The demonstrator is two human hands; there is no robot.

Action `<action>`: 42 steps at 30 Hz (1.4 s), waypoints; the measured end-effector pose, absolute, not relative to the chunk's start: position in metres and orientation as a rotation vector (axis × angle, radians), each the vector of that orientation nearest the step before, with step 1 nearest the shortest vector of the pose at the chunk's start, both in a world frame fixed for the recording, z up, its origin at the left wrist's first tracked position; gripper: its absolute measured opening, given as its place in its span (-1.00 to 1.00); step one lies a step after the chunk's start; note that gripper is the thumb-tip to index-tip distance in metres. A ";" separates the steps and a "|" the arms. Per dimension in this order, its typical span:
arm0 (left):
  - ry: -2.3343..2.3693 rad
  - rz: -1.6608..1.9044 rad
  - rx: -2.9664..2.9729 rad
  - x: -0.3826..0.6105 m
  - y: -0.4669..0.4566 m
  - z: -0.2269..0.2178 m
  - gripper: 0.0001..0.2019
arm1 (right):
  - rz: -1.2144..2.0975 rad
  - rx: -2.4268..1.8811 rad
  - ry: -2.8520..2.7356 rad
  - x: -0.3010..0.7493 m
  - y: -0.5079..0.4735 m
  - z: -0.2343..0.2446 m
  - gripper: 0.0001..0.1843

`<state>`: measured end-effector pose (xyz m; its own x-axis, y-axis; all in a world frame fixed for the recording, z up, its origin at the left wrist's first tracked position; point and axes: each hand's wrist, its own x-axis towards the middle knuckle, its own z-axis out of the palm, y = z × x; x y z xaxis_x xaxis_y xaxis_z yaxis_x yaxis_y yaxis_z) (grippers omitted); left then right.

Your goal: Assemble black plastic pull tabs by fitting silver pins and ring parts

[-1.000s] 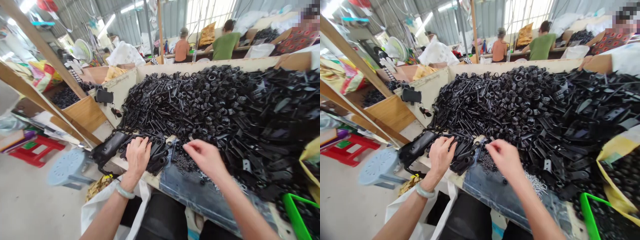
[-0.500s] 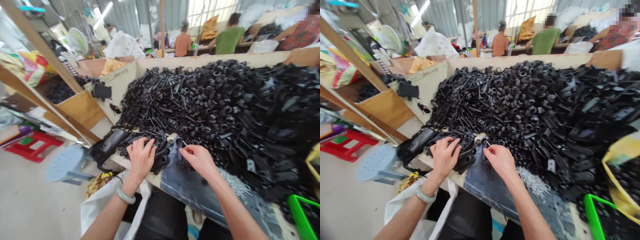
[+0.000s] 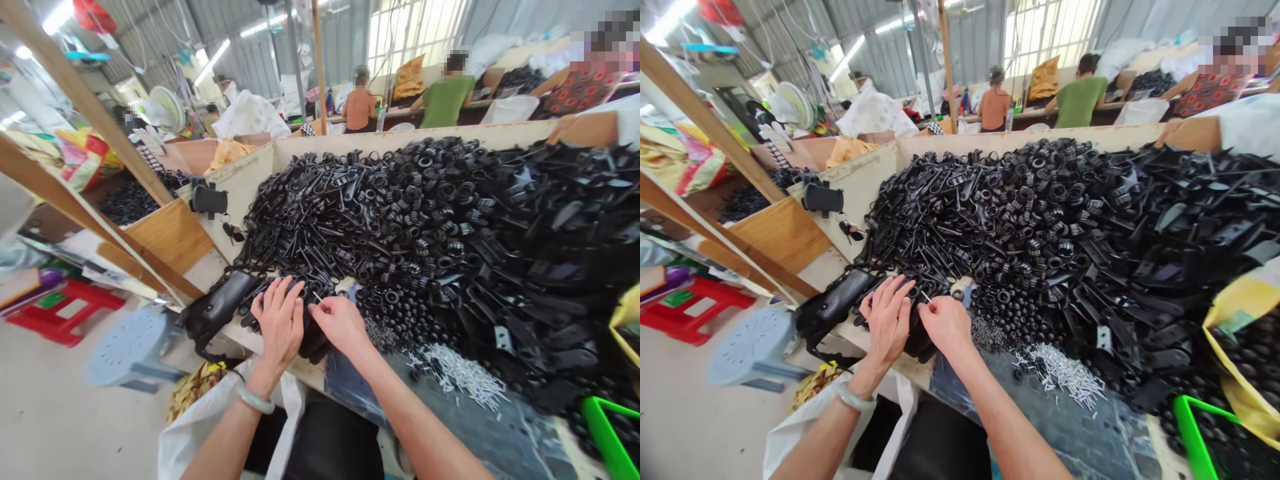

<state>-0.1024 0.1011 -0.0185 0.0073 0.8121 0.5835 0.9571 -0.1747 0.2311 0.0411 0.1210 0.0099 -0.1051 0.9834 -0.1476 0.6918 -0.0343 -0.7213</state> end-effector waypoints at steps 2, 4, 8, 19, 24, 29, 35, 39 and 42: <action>-1.807 -0.873 -2.147 -0.105 0.102 -0.019 -0.62 | 0.918 -1.758 -1.915 0.040 0.126 0.013 -0.66; -1.782 -0.833 -2.206 -0.106 0.102 -0.020 -0.64 | 0.897 -1.732 -2.010 0.047 0.132 0.016 -0.66; -1.783 -0.788 -2.209 -0.103 0.101 -0.021 -0.69 | 0.760 -1.791 -2.094 0.079 0.158 0.022 -0.53; -1.790 -0.772 -2.184 -0.101 0.097 -0.016 -0.69 | 0.284 -2.093 -2.071 0.107 0.208 0.012 -0.68; -1.781 -0.787 -2.188 -0.098 0.094 -0.014 -0.70 | 0.334 -2.079 -2.103 0.102 0.199 0.011 -0.70; -1.787 -0.844 -2.149 -0.102 0.086 -0.004 -0.70 | 0.412 -2.093 -2.018 0.097 0.201 0.011 -0.72; -1.963 -1.468 -2.263 -0.084 0.078 0.008 -0.71 | 0.554 -1.962 -1.808 0.134 0.171 0.036 -0.74; -2.465 -2.457 -2.318 -0.036 0.074 0.015 -0.46 | 0.735 -1.734 -1.759 0.139 0.103 0.036 -0.63; -2.615 -3.180 -2.162 -0.004 0.068 0.020 -0.47 | 0.955 -1.547 -1.719 0.146 0.059 0.032 -0.61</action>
